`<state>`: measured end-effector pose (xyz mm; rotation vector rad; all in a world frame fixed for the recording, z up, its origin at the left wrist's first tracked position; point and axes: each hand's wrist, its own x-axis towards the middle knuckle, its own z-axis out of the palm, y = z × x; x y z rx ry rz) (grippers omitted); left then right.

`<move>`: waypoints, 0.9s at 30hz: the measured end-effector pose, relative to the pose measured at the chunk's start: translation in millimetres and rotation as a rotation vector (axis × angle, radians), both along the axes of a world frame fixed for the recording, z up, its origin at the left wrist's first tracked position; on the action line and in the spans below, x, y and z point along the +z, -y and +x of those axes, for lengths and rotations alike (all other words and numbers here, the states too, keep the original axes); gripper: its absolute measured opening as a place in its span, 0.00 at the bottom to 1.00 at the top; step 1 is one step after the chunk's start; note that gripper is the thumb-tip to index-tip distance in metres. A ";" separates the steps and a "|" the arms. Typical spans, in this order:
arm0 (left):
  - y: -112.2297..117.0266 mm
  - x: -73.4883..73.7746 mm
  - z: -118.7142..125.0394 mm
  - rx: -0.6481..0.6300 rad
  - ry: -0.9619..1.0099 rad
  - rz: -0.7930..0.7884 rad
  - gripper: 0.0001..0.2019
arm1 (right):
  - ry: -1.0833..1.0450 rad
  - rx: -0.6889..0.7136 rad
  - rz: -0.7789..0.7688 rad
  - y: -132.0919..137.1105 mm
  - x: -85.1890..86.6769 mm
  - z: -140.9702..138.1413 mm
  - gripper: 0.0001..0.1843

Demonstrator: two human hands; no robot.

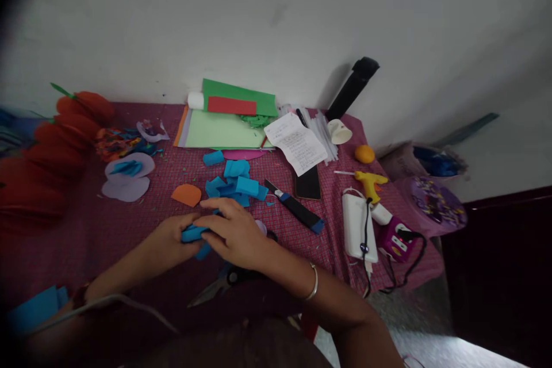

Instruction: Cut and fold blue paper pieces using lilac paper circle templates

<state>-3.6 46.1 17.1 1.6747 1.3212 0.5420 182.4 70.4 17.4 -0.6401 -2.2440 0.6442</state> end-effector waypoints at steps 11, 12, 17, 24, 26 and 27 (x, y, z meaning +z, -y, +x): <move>4.4 -5.0 -3.9 -0.110 0.185 -0.184 0.06 | 0.049 0.086 -0.046 6.9 -5.7 -3.2 0.15; 4.6 -5.5 -3.7 -0.111 0.173 -0.178 0.06 | 0.046 0.095 -0.065 6.9 -5.7 -3.4 0.14; 5.1 -12.2 -3.7 -0.087 0.061 -0.150 0.03 | -0.046 0.127 -0.252 5.2 -7.1 -4.1 0.10; 5.4 -11.8 -8.8 -0.064 0.005 -0.133 0.07 | -0.122 0.158 -0.393 0.6 -13.8 -3.9 0.10; 4.3 -7.3 -9.6 -0.075 0.020 -0.159 0.09 | -0.088 0.168 -0.356 0.7 -15.4 -2.2 0.11; 3.7 -4.9 -9.8 -0.078 0.030 -0.189 0.09 | -0.058 0.163 -0.320 1.2 -16.1 -1.3 0.11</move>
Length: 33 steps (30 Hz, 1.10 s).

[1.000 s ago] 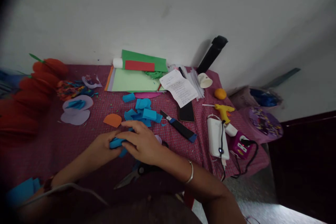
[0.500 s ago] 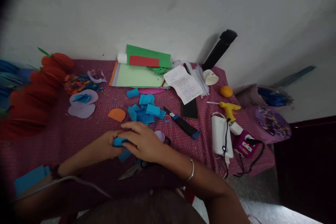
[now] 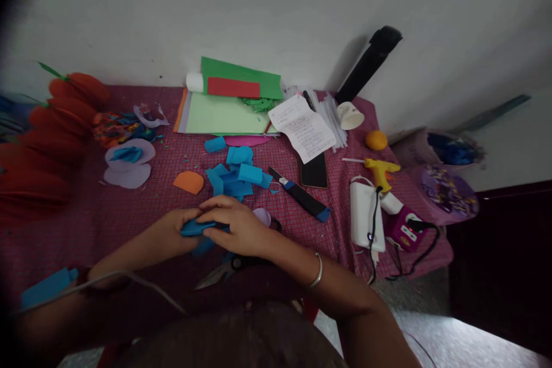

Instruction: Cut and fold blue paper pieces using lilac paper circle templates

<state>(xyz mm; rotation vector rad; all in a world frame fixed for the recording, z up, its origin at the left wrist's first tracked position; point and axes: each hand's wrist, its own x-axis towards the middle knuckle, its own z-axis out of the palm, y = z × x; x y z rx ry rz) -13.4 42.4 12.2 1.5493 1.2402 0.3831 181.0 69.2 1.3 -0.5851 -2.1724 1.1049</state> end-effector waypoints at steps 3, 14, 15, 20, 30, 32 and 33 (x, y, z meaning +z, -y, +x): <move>-0.2 5.6 0.6 0.002 0.049 -0.163 0.11 | 0.099 -0.049 0.159 3.0 -1.3 1.5 0.14; 11.9 11.5 -29.7 0.245 -0.094 0.178 0.27 | -0.124 -0.349 -0.244 6.5 8.8 -3.3 0.07; 12.8 14.4 -30.1 0.264 -0.155 0.285 0.23 | -0.142 -0.368 -0.362 5.3 7.8 -3.8 0.07; 21.9 15.5 -8.4 0.102 -0.247 0.835 0.13 | -0.341 -0.402 -0.874 1.7 -1.7 -9.4 0.11; 18.0 20.9 25.4 0.146 -0.169 0.889 0.06 | -0.604 -0.304 -1.158 4.4 3.8 -9.0 0.13; 13.8 23.3 28.4 0.240 -0.140 0.777 0.06 | -0.643 -0.255 -1.180 4.5 5.1 -7.7 0.14; 12.1 23.5 29.2 0.272 -0.140 0.735 0.06 | -0.656 -0.236 -1.187 4.4 5.3 -7.3 0.14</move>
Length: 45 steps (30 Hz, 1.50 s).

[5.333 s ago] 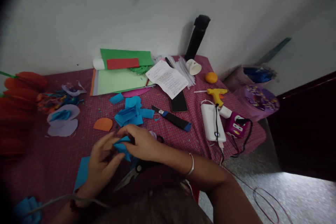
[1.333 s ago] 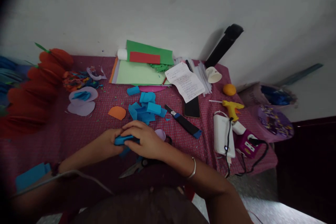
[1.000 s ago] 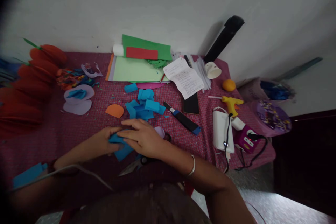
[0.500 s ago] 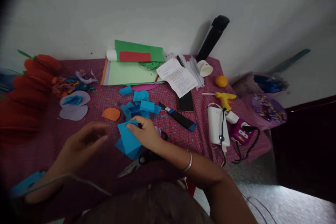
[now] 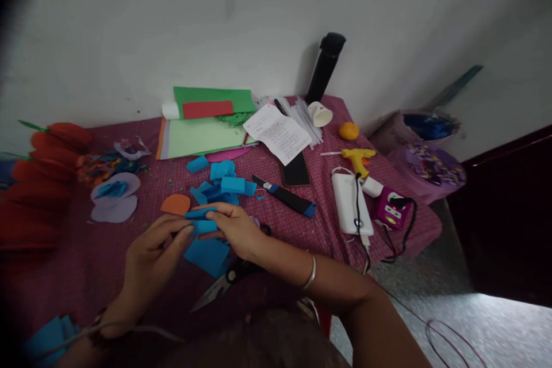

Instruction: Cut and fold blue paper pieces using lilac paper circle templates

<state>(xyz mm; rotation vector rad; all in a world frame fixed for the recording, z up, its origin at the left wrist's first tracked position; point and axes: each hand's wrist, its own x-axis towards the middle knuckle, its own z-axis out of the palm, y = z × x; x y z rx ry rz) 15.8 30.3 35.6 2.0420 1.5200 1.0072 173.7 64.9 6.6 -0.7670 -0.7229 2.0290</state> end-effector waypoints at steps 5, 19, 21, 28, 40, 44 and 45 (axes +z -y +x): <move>-5.2 -4.6 0.8 0.121 0.041 -0.085 0.06 | -0.034 -0.017 0.022 -0.6 -1.5 -0.3 0.15; -12.8 -2.3 -0.2 0.148 0.035 -0.066 0.09 | 0.035 -0.025 0.018 -0.3 -8.2 -1.0 0.13; -13.0 -4.3 -1.2 0.144 0.057 -0.036 0.09 | 0.038 -0.023 0.019 -0.5 -8.5 -1.4 0.13; -14.9 -6.1 -2.4 0.134 0.058 -0.004 0.09 | 0.072 -0.003 0.030 -1.0 -2.5 -1.2 0.14; -15.0 -10.0 -2.7 0.105 0.042 -0.041 0.05 | 0.102 0.023 0.045 -2.4 -12.7 0.2 0.15; -13.3 -5.6 -3.3 0.058 0.035 -0.083 0.09 | 0.173 0.065 0.136 -5.6 -9.3 7.2 0.25; -13.3 -4.5 -3.7 0.041 0.050 -0.123 0.09 | 0.235 0.086 0.203 -6.8 -7.1 9.8 0.26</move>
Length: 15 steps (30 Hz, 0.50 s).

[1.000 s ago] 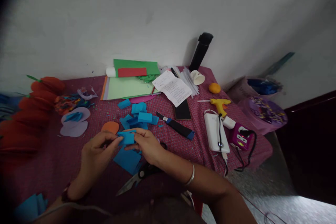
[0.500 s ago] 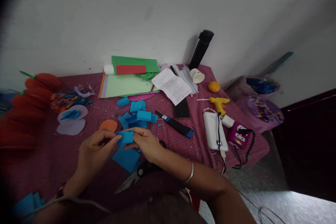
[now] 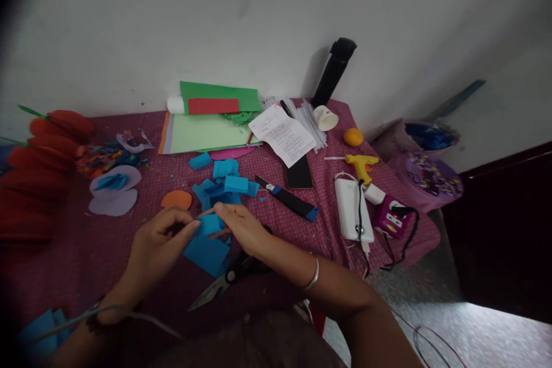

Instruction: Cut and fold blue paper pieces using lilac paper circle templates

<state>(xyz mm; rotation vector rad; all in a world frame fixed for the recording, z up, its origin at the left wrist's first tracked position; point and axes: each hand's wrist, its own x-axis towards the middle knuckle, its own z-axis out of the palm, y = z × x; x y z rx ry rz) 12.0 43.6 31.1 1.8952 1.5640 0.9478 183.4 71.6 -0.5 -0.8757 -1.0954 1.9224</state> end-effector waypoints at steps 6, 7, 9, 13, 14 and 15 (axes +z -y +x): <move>-5.1 2.7 -3.9 -0.207 0.199 -0.417 0.10 | 0.404 0.219 0.457 -5.5 13.1 12.6 0.09; -6.1 2.1 -4.2 -0.226 0.241 -0.484 0.11 | 0.449 0.266 0.518 -5.7 14.5 13.8 0.08; -7.2 -0.1 -4.0 -0.239 0.304 -0.581 0.12 | 0.542 0.344 0.624 -5.3 16.9 15.3 0.07; -6.1 -6.5 -0.6 -0.193 0.280 -0.553 0.11 | 0.686 0.362 0.710 -3.5 19.8 14.9 0.08; -5.3 -8.0 0.6 -0.176 0.255 -0.510 0.10 | 0.701 0.345 0.705 -3.2 19.5 14.3 0.08; -4.4 -9.3 1.7 -0.156 0.230 -0.463 0.10 | 0.706 0.326 0.692 -3.2 18.7 13.6 0.08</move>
